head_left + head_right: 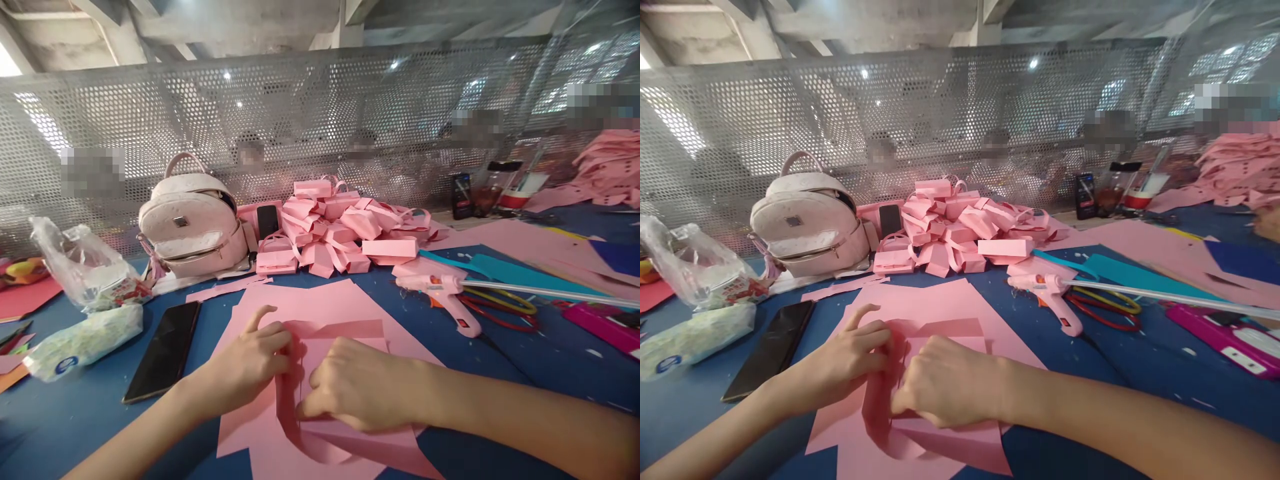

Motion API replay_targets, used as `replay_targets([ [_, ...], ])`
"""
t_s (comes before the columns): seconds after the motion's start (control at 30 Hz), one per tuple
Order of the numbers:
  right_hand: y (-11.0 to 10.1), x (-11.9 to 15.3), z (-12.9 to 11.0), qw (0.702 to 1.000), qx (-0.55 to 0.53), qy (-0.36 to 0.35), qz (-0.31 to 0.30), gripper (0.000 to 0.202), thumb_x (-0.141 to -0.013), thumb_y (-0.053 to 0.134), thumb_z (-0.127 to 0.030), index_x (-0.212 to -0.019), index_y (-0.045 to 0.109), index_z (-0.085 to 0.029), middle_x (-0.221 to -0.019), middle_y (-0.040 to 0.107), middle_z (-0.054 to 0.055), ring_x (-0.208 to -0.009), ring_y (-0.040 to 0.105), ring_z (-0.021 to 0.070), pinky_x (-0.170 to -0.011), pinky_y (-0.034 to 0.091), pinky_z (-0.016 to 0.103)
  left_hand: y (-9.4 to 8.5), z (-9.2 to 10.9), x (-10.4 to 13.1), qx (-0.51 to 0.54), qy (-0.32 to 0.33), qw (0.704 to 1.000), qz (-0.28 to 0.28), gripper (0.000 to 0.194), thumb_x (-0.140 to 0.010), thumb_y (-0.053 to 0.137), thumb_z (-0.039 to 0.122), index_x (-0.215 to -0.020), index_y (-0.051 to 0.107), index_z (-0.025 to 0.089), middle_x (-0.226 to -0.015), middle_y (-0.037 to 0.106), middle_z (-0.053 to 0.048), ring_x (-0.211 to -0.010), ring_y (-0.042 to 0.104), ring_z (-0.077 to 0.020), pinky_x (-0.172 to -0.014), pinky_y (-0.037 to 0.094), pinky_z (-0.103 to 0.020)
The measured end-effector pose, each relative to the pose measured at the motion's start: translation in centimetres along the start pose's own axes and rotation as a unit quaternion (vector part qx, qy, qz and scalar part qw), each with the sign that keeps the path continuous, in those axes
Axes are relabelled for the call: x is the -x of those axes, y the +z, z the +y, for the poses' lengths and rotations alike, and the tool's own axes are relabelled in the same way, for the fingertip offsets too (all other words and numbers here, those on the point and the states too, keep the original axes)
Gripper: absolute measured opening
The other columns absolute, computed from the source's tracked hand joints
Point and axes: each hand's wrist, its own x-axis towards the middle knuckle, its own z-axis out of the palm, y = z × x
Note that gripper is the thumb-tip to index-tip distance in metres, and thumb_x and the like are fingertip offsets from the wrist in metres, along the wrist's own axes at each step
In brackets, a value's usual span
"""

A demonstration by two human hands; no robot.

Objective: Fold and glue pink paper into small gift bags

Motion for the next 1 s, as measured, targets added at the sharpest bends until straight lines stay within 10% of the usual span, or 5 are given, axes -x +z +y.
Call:
replay_targets([
  [1.0, -0.35, -0.01, -0.17, 1.000, -0.015, 0.002, -0.005, 0.019, -0.079, 0.059, -0.006, -0.076, 0.069, -0.022, -0.064, 0.065, -0.004, -0.058, 0.046, 0.0139, -0.048, 0.018, 0.029, -0.15, 0.14, -0.26, 0.004, -0.006, 1.000, 0.002, 0.027, -0.097, 0.049, 0.003, -0.088, 0.064, 0.023, -0.090, 0.062, 0.002, -0.090, 0.058, -0.0143, -0.118, 0.014, -0.048],
])
